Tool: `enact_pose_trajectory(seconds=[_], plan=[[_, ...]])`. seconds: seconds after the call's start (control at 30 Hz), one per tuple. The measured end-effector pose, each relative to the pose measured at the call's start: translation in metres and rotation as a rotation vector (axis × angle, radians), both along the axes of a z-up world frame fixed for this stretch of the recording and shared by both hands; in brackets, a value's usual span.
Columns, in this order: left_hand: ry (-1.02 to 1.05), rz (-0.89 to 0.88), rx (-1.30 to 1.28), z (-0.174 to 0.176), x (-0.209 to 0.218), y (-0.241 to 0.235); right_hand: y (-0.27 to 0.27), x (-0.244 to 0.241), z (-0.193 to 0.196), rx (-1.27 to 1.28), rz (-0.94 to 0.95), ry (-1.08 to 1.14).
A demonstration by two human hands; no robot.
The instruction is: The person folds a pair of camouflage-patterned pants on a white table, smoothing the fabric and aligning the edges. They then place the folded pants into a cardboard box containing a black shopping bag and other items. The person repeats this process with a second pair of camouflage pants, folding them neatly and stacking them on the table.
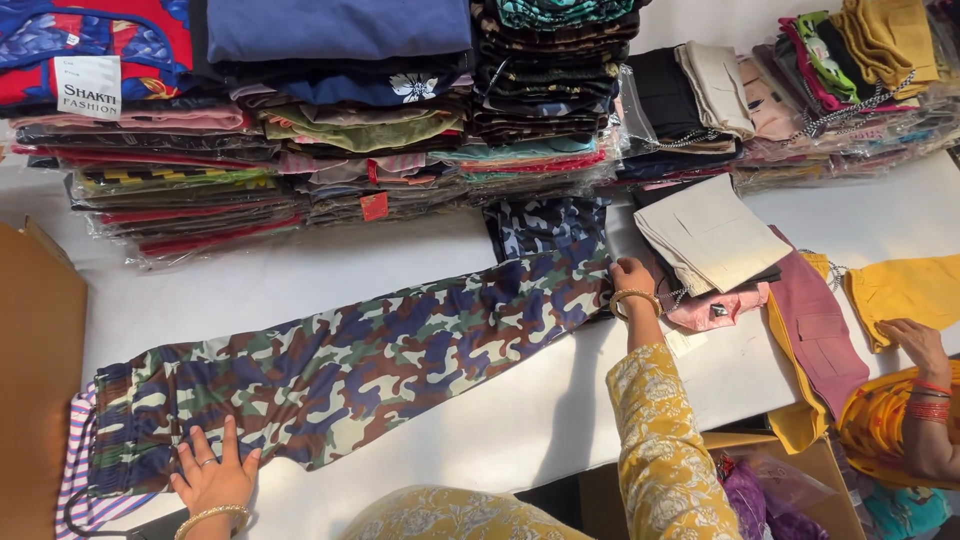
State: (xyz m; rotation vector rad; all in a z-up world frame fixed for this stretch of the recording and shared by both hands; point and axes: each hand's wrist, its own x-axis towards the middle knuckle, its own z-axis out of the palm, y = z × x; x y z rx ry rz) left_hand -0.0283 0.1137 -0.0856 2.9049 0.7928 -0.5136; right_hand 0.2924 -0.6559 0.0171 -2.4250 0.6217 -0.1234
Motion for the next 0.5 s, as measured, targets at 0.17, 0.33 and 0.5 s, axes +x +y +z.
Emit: enact_pose_trajectory(seconds=[0.17,0.33,0.5], plan=[[0.035,-0.005,0.007,0.012,0.004,-0.002,-0.006,0.013,-0.021,0.049,0.053,0.163],[0.05,0.018,-0.026,0.026,0.003,-0.007,0.016,0.008,0.033,0.005,0.084,0.166],[0.02,-0.013,0.007,0.041,0.005,-0.011,0.021,-0.002,0.079,-0.099,0.134,-0.263]])
